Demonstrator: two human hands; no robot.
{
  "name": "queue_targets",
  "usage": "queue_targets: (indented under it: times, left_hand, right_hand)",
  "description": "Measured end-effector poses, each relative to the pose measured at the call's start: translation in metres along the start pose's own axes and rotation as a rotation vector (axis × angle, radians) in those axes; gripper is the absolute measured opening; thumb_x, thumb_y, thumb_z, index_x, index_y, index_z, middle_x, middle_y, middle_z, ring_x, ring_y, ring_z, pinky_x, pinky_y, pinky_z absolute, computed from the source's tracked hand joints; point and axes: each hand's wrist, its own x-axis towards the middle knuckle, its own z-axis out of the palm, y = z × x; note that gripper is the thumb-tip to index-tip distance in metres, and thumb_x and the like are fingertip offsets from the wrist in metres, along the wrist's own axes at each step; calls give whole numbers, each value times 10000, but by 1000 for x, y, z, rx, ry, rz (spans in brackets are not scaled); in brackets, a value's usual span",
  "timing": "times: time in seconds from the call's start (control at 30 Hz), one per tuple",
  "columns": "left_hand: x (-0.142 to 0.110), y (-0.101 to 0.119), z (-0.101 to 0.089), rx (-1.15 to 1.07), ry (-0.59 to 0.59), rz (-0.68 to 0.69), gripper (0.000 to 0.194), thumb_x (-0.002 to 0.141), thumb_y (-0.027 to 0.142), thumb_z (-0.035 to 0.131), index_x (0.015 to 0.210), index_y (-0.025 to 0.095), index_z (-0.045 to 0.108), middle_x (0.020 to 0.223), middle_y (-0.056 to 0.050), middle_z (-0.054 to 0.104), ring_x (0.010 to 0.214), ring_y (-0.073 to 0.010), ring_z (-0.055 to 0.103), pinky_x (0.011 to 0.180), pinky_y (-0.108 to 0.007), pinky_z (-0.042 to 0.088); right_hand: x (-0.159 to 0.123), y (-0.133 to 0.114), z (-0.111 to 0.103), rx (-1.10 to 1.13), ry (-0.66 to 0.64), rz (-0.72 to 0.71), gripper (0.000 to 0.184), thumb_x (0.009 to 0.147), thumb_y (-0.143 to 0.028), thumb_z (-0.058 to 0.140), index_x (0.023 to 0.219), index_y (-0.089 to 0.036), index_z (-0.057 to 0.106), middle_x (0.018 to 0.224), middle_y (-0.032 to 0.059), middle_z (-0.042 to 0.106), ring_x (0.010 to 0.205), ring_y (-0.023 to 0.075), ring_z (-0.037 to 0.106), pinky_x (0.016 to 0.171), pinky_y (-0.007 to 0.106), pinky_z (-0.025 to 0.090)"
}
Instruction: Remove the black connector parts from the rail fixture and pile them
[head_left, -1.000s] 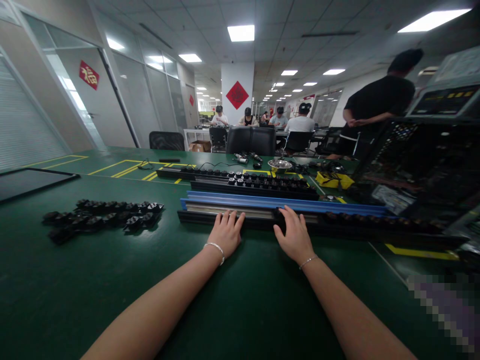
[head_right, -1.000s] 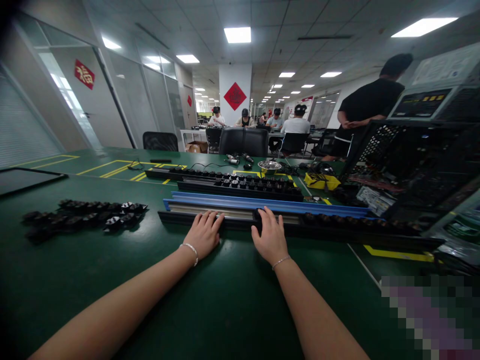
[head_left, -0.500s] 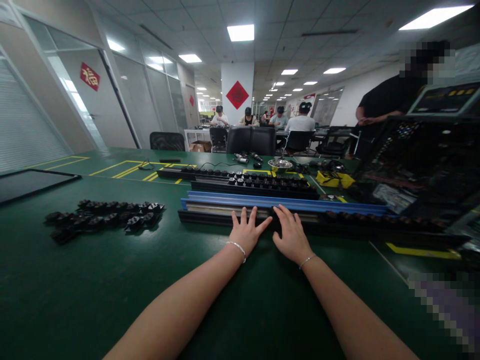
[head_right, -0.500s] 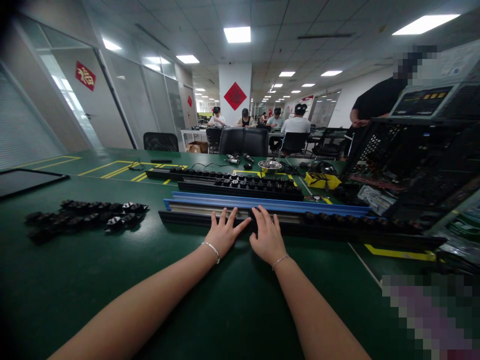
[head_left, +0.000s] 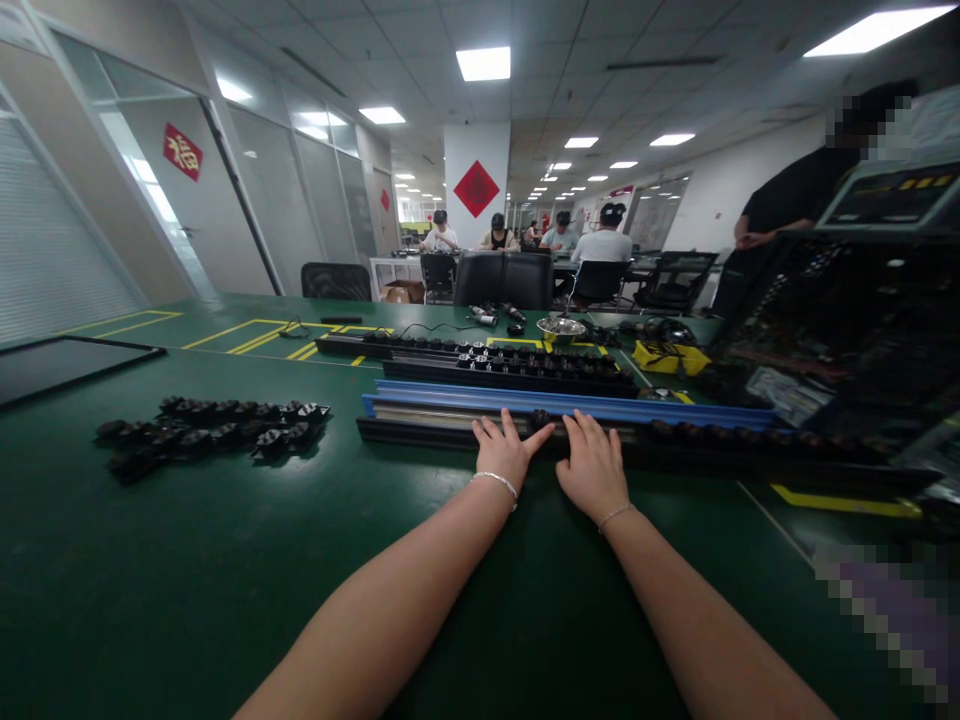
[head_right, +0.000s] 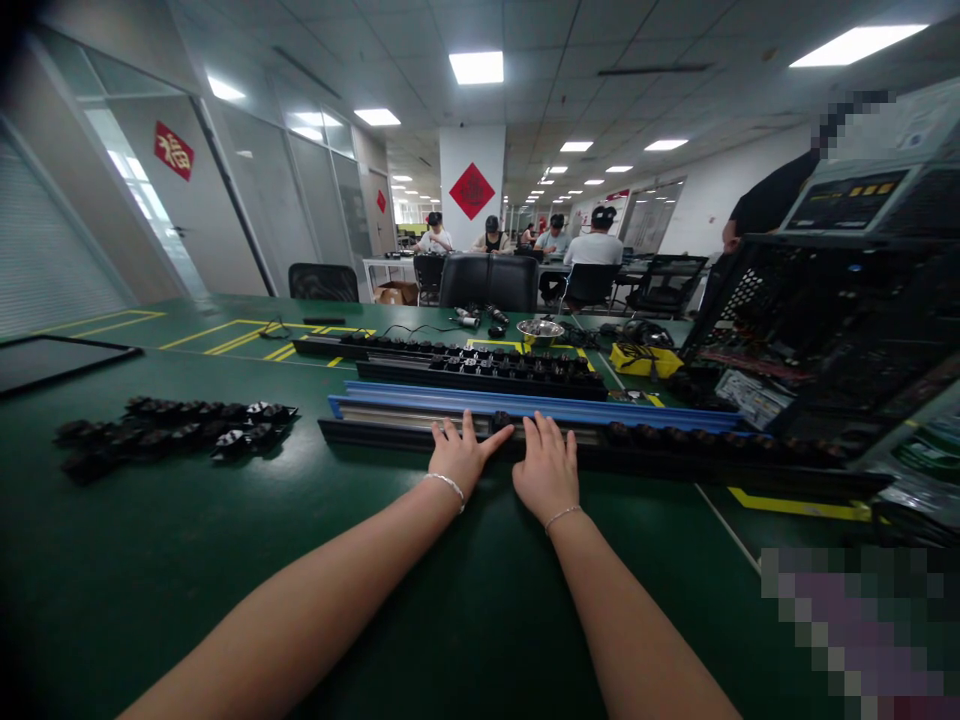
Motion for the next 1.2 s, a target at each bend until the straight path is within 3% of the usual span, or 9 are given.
queue_targets:
  times: [0.2,0.57,0.73,1.03,1.2]
  left_hand:
    - [-1,-1,-2,-11,-9,8,546,933,217,299,1361,537,188,1440,-142,386,1186,-344,509,916,-662,348]
    - [-1,-1,-1,-47,25,-18,437,924,225,317,1310,397,429,1429,-172,392,1176,-346,511,930,-661,319]
    - [0,0,-1,-35,17,-40,427,917,204,304,1297,330,450,1404,-191,421,1173,-345,513,927,-653,328]
    - [2,-1,-9,-95,-65,-61,476,907,228,302,1365,315,396,1424,-200,387,1202,-383,473,935,-669,297]
    - [-1,-3,-11,-70,-59,-63,470,916,217,271,1363,279,404,1402,-226,405,1223,-361,459,953,-625,311]
  right_hand:
    - [0,4,0,-56,-11,-2,564,743,-163,422,1303,-116,466,1427,126,398,1319,242,320,1095,489,180]
    - [0,4,-1,-60,-25,-5,551,739,-165,421,1285,-133,489,1413,107,423,1297,234,344,1091,469,180]
    - [0,6,-1,-59,-38,-12,548,743,-160,418,1285,-135,490,1403,104,438,1284,226,361,1097,458,172]
    - [0,7,-1,-52,-33,-29,538,748,-157,409,1278,-133,496,1392,111,451,1274,232,375,1089,459,189]
    - [0,7,-3,-50,-40,-26,535,749,-159,406,1274,-134,498,1388,104,456,1271,225,378,1088,447,184]
